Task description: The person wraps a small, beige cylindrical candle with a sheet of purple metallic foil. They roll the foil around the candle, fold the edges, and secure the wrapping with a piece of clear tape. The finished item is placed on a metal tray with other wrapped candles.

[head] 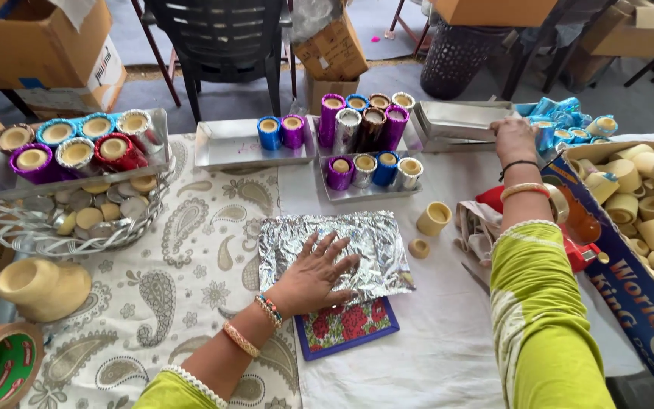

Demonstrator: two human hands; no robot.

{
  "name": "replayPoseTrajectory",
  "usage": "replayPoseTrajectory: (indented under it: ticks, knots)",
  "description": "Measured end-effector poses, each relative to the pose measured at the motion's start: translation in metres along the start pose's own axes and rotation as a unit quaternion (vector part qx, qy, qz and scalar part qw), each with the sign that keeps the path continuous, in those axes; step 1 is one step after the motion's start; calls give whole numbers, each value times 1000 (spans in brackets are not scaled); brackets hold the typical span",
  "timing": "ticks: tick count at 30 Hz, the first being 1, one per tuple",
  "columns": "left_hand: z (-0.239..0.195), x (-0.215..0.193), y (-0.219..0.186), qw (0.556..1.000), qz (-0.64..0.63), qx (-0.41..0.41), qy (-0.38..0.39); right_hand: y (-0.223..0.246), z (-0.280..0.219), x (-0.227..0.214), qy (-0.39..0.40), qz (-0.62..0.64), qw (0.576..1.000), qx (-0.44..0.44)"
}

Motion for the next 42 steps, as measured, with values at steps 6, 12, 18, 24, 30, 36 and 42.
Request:
replayPoseTrajectory:
  ticks: [6,12,18,24,30,36,42]
  knots:
    - [-2,0,-1,1000,16,-15,2,97,-53,-127,-56,-20,998,-34]
    - [1,-13,-3,997,-39,-38,50,224,-129,-189,62,325,928,-172]
    - [-9,-37,43,988,-85,-121,-33,325,-222,-170,319,174,916,-172]
    - [-11,-19,49,999,-19,-31,-11,351,-237,-150,254,302,894,-213]
    - [-20,-46,77,980,-80,-184,-8,329,-224,-156,112,450,864,-196]
    - [-19,-41,98,953,-251,-114,-123,345,-239,-189,-10,498,816,-294]
    - [-16,-39,103,918,-341,-147,-142,335,-231,-176,130,425,872,-202]
Point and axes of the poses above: each hand's wrist, its own z-axis towards the middle knuckle, its own x-axis out of the palm, y = z × x, the point moved 8 cm from there along z, towards the middle knuckle, and after that the axes turned 8 degrees about y, right-handed, at the moved point
